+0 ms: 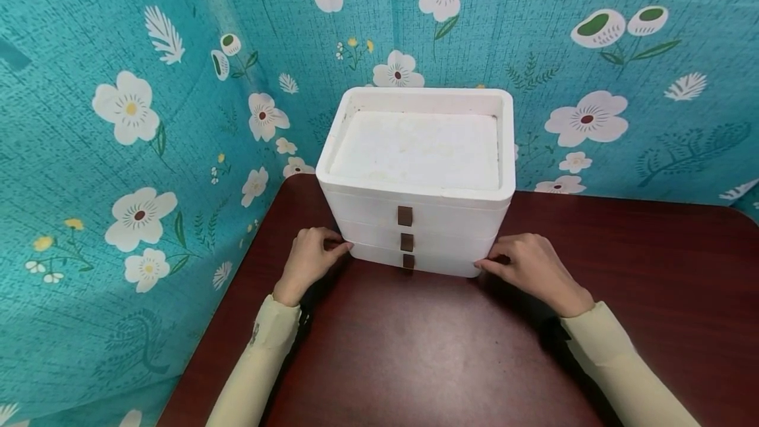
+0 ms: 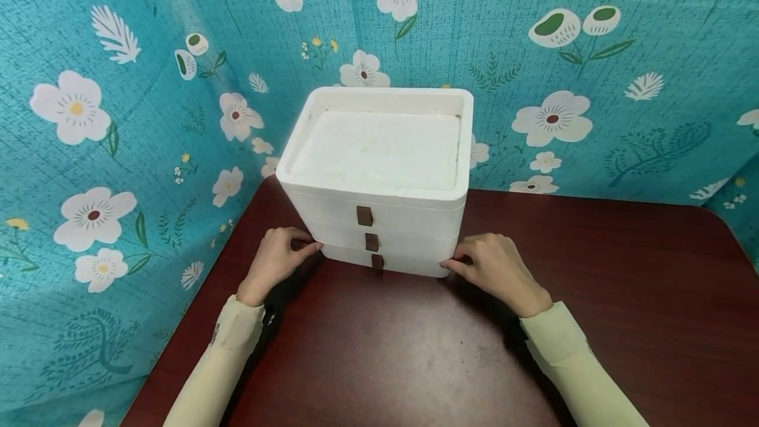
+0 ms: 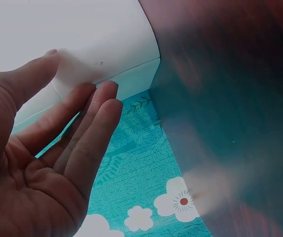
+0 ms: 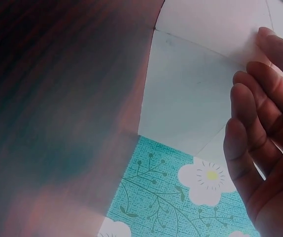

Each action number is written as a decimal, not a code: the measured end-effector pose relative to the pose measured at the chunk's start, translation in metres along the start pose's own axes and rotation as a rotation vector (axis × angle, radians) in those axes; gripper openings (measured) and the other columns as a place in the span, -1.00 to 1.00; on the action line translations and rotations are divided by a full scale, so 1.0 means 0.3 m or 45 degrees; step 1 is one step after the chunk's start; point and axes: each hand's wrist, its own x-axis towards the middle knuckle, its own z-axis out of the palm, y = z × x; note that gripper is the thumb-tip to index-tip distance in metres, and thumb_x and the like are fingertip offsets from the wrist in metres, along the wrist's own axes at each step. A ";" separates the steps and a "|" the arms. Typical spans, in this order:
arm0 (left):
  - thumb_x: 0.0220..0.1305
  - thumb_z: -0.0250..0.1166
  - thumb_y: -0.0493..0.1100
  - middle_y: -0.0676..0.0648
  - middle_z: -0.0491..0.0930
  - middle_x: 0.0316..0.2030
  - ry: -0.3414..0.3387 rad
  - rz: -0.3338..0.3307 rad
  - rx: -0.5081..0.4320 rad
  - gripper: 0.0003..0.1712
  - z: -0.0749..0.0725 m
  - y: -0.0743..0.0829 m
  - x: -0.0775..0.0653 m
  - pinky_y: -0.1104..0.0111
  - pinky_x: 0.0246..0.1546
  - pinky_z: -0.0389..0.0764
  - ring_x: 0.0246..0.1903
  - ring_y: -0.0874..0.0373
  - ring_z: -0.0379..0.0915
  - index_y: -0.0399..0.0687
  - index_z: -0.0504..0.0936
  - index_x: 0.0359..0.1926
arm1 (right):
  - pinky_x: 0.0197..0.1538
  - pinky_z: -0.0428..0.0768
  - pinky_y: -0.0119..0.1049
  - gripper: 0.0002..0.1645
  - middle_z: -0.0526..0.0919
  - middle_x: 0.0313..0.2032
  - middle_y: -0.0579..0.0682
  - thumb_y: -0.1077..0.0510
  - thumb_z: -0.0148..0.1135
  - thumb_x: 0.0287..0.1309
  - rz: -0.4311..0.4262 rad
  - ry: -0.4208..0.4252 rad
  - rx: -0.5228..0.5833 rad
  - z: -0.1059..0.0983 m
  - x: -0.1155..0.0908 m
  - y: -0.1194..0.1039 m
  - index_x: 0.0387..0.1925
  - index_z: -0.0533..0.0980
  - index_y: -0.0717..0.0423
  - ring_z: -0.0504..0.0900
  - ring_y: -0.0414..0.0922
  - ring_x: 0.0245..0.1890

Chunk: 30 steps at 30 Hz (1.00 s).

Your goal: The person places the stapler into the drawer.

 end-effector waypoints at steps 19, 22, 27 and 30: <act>0.31 0.48 -0.03 -0.18 0.79 -0.38 0.006 0.010 0.007 -0.65 -0.002 -0.001 0.002 0.44 -0.57 0.57 -0.61 0.22 0.53 -0.28 0.82 -0.18 | -0.54 0.54 -0.47 -0.84 0.75 -0.62 -0.20 0.06 0.61 0.05 0.003 0.006 0.015 0.010 0.007 -0.020 -0.57 0.77 -0.09 0.58 -0.42 -0.62; 0.32 0.47 -0.03 -0.17 0.79 -0.40 -0.016 -0.001 -0.016 -0.67 -0.008 0.007 -0.003 0.44 -0.57 0.58 -0.61 0.23 0.53 -0.26 0.82 -0.18 | -0.56 0.53 -0.46 -0.84 0.73 -0.65 -0.21 0.10 0.60 0.06 -0.022 0.013 0.008 0.011 0.005 -0.026 -0.57 0.77 -0.09 0.56 -0.44 -0.63; 0.32 0.48 -0.04 -0.10 0.80 -0.39 -0.095 0.017 -0.066 -0.72 -0.024 0.037 -0.017 0.43 -0.55 0.60 -0.58 0.25 0.54 -0.19 0.84 -0.18 | -0.54 0.56 -0.44 -0.86 0.73 -0.63 -0.26 0.12 0.59 0.05 -0.066 0.034 0.001 0.005 -0.010 -0.044 -0.54 0.75 -0.11 0.59 -0.45 -0.61; 0.32 0.47 -0.03 -0.04 0.79 -0.37 -0.158 0.093 -0.083 -0.75 -0.027 0.064 -0.028 0.44 -0.49 0.61 -0.54 0.27 0.53 -0.13 0.84 -0.19 | -0.52 0.56 -0.45 -0.83 0.69 -0.62 -0.31 0.11 0.59 0.05 -0.118 0.039 0.004 -0.008 -0.024 -0.064 -0.54 0.71 -0.13 0.55 -0.48 -0.60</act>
